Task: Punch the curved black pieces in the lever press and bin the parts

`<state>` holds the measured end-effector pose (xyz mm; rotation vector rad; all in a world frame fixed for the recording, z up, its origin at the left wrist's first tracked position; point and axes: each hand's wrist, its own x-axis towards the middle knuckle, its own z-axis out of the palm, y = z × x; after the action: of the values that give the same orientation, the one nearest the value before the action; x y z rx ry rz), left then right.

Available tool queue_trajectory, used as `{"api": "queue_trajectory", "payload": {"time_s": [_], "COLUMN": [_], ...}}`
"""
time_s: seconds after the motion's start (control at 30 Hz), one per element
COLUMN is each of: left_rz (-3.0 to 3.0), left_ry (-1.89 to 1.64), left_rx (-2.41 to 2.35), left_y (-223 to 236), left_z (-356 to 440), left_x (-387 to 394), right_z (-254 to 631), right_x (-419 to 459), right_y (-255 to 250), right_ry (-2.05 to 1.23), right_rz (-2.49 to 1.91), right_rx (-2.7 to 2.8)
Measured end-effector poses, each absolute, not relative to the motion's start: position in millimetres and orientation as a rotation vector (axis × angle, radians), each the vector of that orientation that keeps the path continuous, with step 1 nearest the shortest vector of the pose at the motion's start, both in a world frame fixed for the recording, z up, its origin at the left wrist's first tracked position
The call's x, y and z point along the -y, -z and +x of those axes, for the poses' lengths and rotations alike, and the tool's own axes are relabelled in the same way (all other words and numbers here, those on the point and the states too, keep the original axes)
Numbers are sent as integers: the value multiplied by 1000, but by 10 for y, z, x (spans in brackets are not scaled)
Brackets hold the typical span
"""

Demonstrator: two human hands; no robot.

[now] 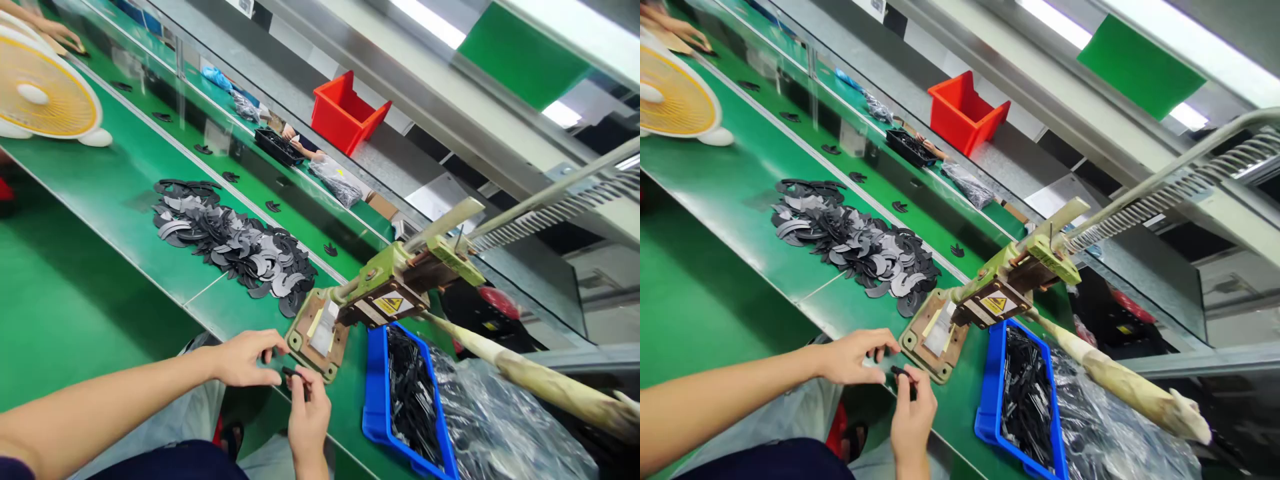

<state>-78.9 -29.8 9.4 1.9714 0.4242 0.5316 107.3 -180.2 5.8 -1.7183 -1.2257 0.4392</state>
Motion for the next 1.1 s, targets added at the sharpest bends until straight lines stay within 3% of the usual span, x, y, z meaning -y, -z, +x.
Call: {"api": "queue_trajectory", "payload": {"time_s": [0.23,0.53,1.1], "left_rz": [1973,1484,1439], "left_ry": [-470,-419,-455], "left_rx": [-538,-479,-467], "left_y": [-129,-46,44], "left_z": [-772,-756,-734], "left_x": [280,111,33], "right_z": [875,905,1015], "right_x": [1443,1519,1527], "right_y": [18,115,253], "right_ry": [-536,-593,-646], "right_rz": [-1649,-1664,-1672], "right_rx": [1225,1188,1129]}}
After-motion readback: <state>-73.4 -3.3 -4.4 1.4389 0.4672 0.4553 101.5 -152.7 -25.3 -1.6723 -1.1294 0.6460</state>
